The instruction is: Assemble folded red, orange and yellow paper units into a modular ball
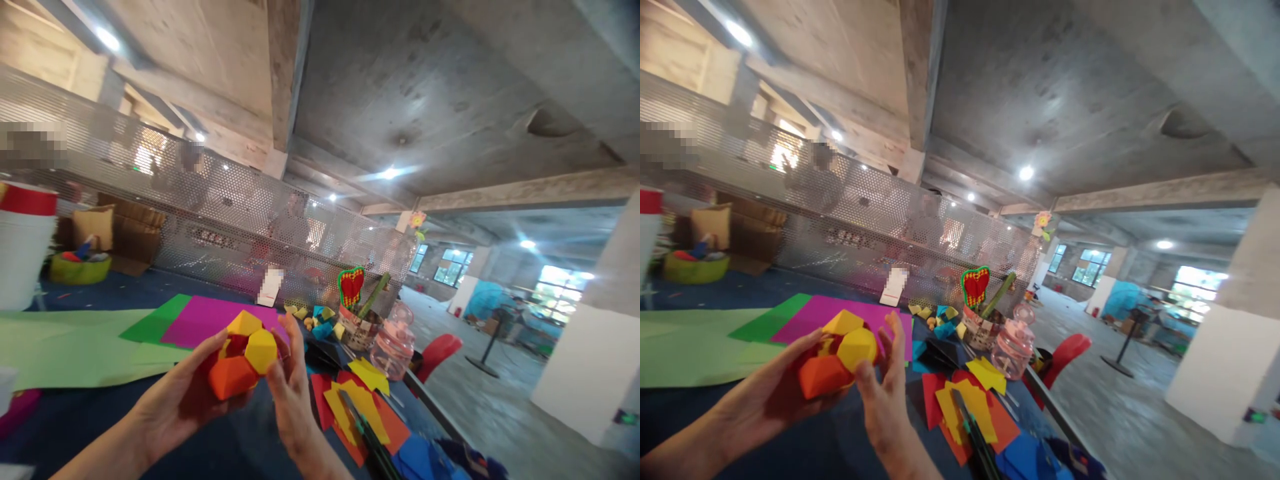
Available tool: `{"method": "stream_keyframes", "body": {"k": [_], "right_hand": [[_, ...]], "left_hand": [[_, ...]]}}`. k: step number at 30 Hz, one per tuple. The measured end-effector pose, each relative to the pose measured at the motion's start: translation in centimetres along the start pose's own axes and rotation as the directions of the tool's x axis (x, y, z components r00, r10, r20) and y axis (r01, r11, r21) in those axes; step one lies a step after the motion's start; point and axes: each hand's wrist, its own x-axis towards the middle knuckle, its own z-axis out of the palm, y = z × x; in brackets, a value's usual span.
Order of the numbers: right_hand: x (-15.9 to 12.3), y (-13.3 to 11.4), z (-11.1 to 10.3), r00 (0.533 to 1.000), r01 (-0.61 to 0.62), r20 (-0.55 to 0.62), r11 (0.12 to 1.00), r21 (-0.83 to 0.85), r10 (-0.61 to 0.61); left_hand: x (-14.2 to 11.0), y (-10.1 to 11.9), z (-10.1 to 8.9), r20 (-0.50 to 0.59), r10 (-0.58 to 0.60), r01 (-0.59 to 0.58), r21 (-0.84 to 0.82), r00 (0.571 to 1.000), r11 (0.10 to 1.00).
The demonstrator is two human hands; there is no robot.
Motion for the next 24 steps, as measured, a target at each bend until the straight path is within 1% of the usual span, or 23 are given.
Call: {"method": "stream_keyframes", "body": {"k": [2,4,6,7,9,10,12,14,16,19,22,24], "right_hand": [[-0.2,0.5,0.3,0.998,-0.057,-0.035,0.998,0.032,0.058],[-0.5,0.6,0.5,0.993,-0.106,-0.056,0.994,0.031,0.108],[-0.8,0.4,0.5,0.989,-0.133,-0.057,0.991,0.009,0.133],[-0.9,0.2,0.5,0.989,-0.133,-0.065,0.991,-0.017,0.131],[-1.1,0.0,0.3,0.993,-0.097,-0.076,0.991,-0.092,0.090],[-1.2,-0.1,0.2,0.997,-0.054,-0.067,0.990,-0.133,0.045],[-1.2,0.0,-0.1,0.997,0.074,-0.017,0.978,-0.196,-0.079],[-1.2,0.0,-0.2,0.978,0.208,0.036,0.952,-0.223,-0.205],[-1.1,-0.1,-0.1,0.959,0.284,0.071,0.932,-0.223,-0.275],[-1.0,-0.6,0.2,0.959,0.281,0.087,0.936,-0.211,-0.268],[-1.0,-0.9,0.5,0.973,0.231,0.078,0.953,-0.198,-0.219],[-0.8,-1.1,0.5,0.984,0.173,0.079,0.971,-0.165,-0.162]], "left_hand": [[-0.1,0.0,-0.1,0.022,-0.007,0.008,-0.018,1.000,1.000],[-0.1,-0.2,-0.2,0.060,-0.026,0.027,-0.015,0.998,1.000],[-0.2,-0.4,-0.1,0.071,-0.038,0.037,0.010,0.997,0.999],[-0.2,-0.5,0.0,0.060,-0.036,0.035,0.028,0.998,0.999],[-0.3,-0.6,0.3,0.042,-0.034,0.032,0.045,0.999,0.999],[-0.4,-0.7,0.5,0.033,-0.037,0.036,0.047,0.999,0.998],[-0.5,-0.7,0.7,0.022,-0.042,0.041,0.048,0.999,0.998],[-0.6,-0.8,0.9,0.013,-0.042,0.042,0.042,0.999,0.998],[-0.7,-0.9,0.9,0.002,-0.041,0.041,0.032,0.999,0.999],[-0.6,-1.2,1.0,-0.039,-0.048,0.049,0.017,0.998,0.999],[-0.4,-1.3,1.0,-0.094,-0.053,0.054,0.012,0.994,0.998],[-0.3,-1.1,1.0,-0.115,-0.051,0.054,0.020,0.992,0.998]]}}
